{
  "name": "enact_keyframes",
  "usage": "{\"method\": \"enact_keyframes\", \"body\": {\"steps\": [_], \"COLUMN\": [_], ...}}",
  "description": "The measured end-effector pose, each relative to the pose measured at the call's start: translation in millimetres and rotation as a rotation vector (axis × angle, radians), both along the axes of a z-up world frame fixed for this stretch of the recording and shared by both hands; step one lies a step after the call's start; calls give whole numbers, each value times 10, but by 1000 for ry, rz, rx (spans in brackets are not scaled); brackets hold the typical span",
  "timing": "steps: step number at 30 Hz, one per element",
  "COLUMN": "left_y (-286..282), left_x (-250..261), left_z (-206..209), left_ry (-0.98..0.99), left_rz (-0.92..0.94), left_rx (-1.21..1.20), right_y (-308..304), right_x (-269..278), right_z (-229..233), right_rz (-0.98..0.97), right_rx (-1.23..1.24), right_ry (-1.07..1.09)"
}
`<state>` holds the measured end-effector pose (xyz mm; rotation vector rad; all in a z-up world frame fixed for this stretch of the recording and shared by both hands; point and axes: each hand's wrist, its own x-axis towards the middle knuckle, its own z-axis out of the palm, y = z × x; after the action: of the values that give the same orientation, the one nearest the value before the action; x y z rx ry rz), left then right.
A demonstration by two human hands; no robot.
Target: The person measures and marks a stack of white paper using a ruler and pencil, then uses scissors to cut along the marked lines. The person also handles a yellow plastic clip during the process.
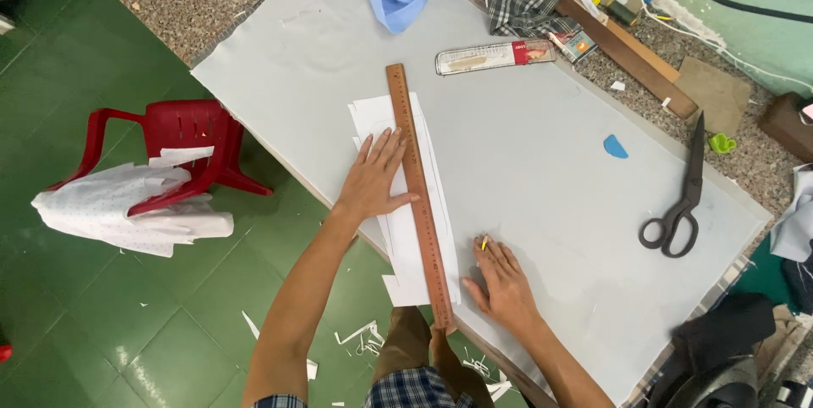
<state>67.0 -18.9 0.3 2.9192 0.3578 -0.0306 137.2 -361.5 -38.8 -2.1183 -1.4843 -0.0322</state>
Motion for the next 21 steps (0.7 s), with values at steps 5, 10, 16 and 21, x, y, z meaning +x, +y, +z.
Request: {"method": "enact_keyframes", "body": {"steps": [5,10,16,21], "left_y": [53,-20,-35,-53], "left_x": [206,247,217,201], "left_z": [-254,-222,-298,-327], "left_ry": [49,11,8,-40], "left_rz": [-84,-44,-37,-28], "left_rx": [46,49,100,141], "right_y": [-121,-60,16,64], "right_x": [159,134,46,23], "right_z": [-82,76,54,71], "right_rz": [126,193,439,546], "right_rx": [-5,-17,-60,-52], "right_ry": [2,8,-36,-40]}}
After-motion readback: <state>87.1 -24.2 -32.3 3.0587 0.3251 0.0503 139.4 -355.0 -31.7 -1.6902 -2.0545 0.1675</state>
